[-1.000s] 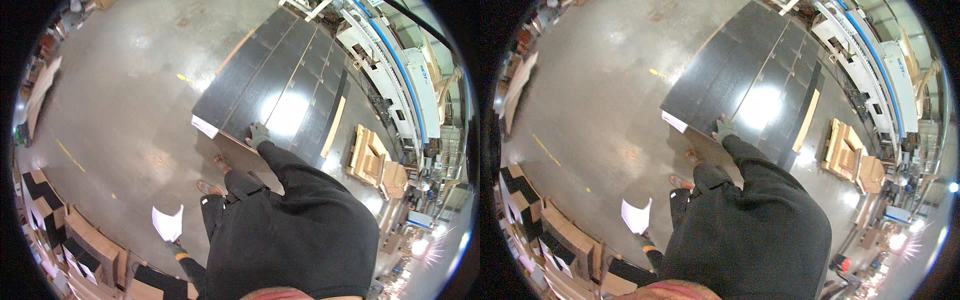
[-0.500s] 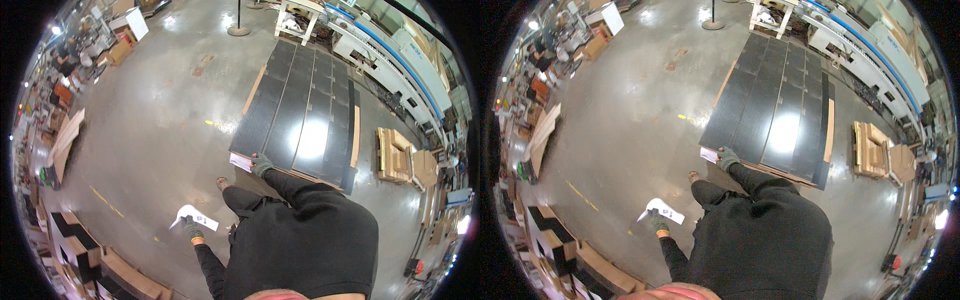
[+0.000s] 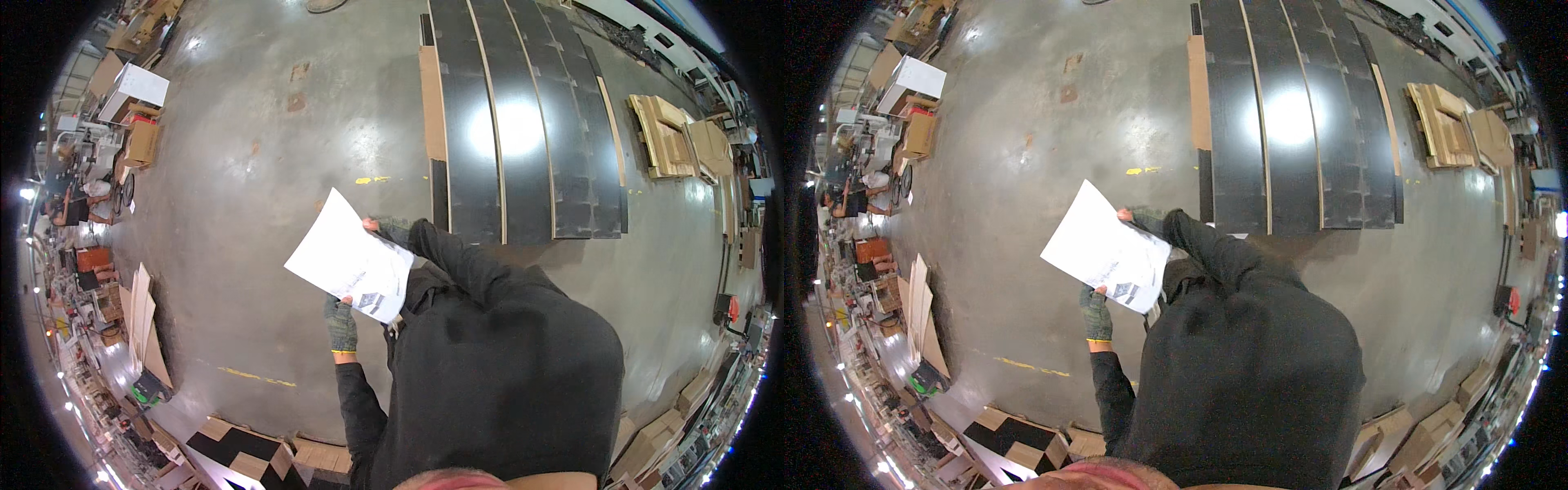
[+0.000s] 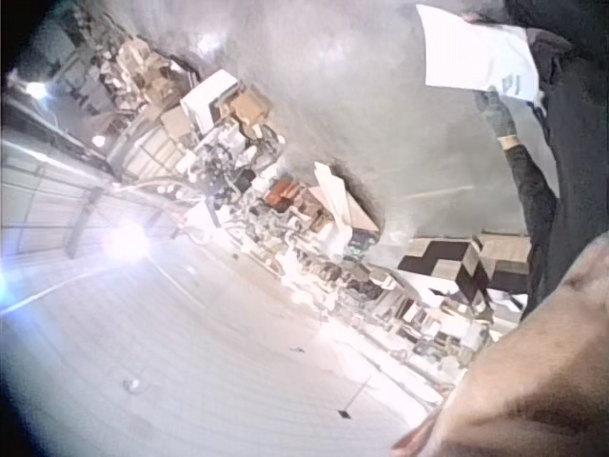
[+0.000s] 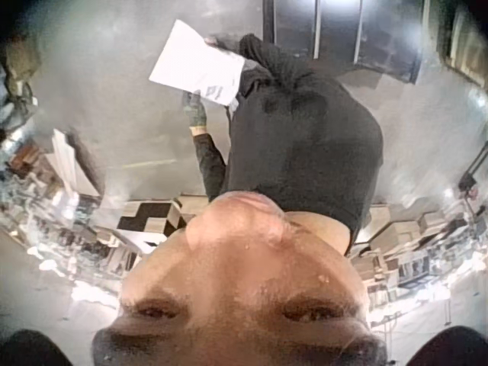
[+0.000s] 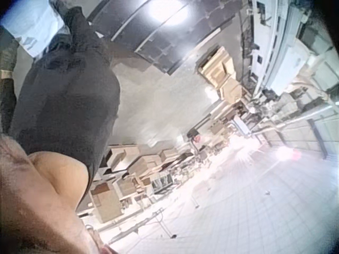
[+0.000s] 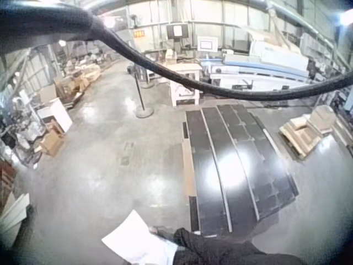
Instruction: The person picks up a sheet of paper from a stack of dark wood panels and places it on a nearby table. They then repeatedly pick up individual dark wood panels from the stack and feed them into a large industrial machine for processing.
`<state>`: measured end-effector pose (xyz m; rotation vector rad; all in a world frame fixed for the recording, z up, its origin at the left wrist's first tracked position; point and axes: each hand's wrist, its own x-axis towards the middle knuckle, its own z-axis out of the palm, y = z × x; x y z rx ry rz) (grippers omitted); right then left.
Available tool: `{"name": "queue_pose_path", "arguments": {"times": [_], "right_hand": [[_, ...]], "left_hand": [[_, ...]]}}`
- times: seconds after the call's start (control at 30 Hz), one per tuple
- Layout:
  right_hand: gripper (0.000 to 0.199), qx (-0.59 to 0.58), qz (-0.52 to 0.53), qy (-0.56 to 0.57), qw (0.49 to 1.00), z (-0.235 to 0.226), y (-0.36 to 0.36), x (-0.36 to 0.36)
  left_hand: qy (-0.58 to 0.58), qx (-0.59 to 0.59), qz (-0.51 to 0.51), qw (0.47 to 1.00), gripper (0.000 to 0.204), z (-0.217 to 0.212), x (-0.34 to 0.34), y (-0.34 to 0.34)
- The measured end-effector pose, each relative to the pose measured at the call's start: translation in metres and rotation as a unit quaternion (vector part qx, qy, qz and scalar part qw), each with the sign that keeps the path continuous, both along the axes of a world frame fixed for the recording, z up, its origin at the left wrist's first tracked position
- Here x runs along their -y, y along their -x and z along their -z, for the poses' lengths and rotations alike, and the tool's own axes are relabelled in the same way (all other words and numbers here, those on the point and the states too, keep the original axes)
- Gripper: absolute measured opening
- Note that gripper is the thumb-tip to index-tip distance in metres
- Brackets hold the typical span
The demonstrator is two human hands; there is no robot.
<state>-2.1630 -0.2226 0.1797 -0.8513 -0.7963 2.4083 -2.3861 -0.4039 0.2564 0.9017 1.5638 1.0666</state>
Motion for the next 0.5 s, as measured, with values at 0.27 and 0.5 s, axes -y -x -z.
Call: {"name": "queue_pose_path", "arguments": {"times": [0.27,0.5], "right_hand": [[0.033,0.196,-0.022,-0.374,0.906,-0.061,0.127,-0.172],[0.025,0.264,0.094,-0.401,0.872,-0.087,0.186,-0.302]], "left_hand": [[-0.004,0.124,-0.125,0.984,0.061,0.015,-0.114,0.108],[-0.043,0.136,-0.079,0.987,0.051,0.000,-0.306,0.175]]}}
